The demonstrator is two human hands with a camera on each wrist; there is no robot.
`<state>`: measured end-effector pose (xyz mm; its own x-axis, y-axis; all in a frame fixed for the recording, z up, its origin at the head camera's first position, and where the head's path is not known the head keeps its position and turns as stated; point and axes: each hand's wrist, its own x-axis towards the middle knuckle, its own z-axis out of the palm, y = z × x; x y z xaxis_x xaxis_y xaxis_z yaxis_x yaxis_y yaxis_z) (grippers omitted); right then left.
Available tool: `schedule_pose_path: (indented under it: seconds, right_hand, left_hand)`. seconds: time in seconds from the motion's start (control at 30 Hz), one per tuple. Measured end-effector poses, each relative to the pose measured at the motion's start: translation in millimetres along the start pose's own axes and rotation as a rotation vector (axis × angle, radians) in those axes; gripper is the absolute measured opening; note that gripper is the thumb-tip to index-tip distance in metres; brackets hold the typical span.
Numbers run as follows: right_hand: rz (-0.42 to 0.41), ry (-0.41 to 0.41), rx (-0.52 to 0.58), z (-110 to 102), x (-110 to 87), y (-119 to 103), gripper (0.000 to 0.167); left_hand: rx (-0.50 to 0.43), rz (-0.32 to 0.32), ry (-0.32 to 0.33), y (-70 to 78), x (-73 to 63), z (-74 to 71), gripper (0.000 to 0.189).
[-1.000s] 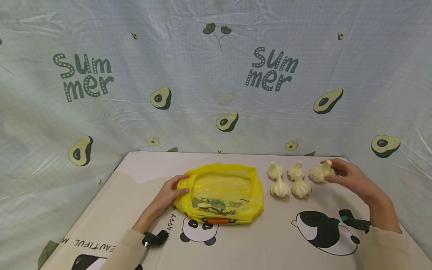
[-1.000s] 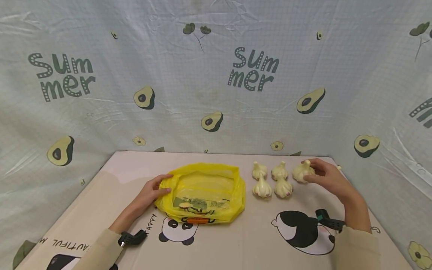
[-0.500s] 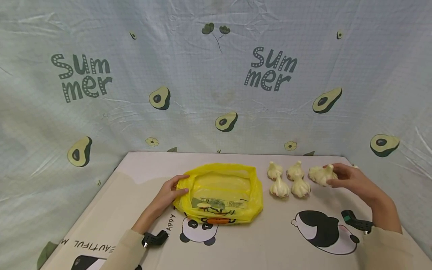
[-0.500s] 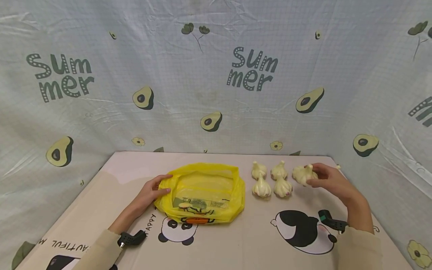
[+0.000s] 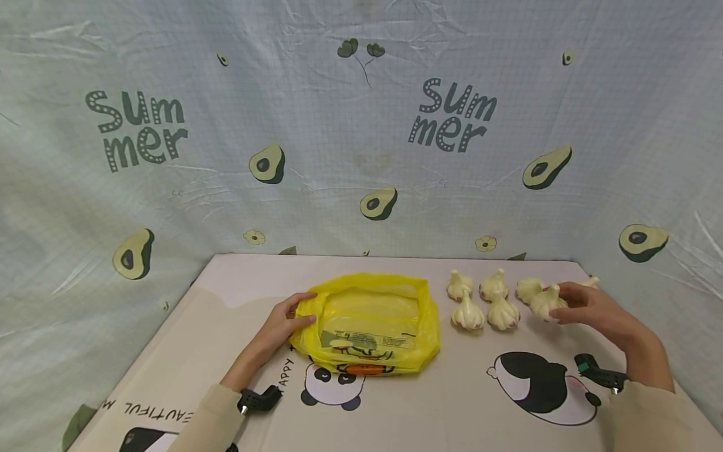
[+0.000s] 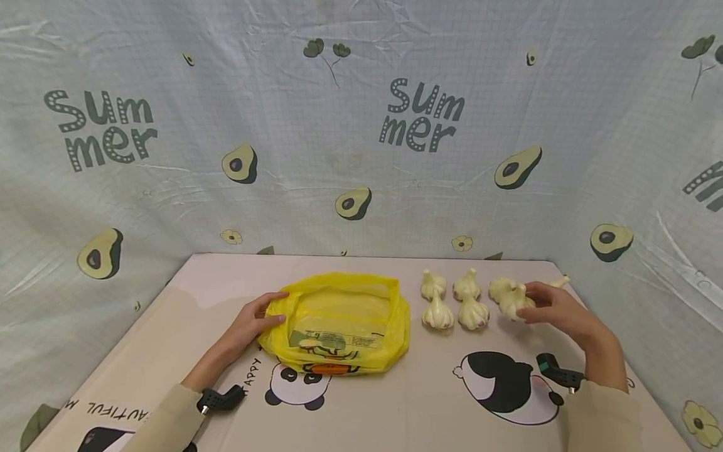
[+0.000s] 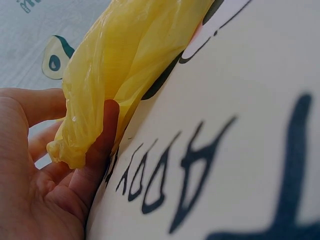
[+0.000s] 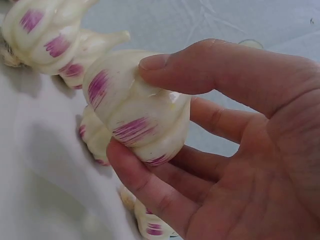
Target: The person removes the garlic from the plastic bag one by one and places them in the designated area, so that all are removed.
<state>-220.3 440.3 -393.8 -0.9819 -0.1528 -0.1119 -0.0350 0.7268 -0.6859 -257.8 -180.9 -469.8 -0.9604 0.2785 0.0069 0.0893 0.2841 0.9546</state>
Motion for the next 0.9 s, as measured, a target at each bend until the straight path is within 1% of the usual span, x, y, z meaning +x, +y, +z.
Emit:
schedule_pose_path:
  seconds: [0.07,0.3,0.47,0.53,0.77,0.9]
  right_hand:
    - [0.015,-0.009,-0.003,0,-0.3,2,0.070]
    - [0.033,-0.023,0.006,2,1.4,6,0.069]
    - [0.055,-0.054,0.014,3,2.5,10,0.079]
    - [0.054,-0.060,0.017,4,2.5,11,0.083]
    - [0.026,-0.062,0.014,7,2.4,11,0.081]
    - [0.027,-0.076,0.006,6,2.1,11,0.086]
  left_hand:
    - [0.001,0.002,-0.002,0.4,0.2,0.2,0.058]
    - [0.000,0.000,0.000,1.8,0.8,0.7,0.058]
    - [0.001,-0.005,0.005,1.8,0.7,0.8,0.058]
    - [0.006,-0.005,0.007,1.8,0.2,0.9,0.058]
    - [-0.002,-0.002,0.004,2.4,-1.9,0.9,0.058]
    - [-0.001,-0.005,0.007,3.3,-2.4,1.0,0.058]
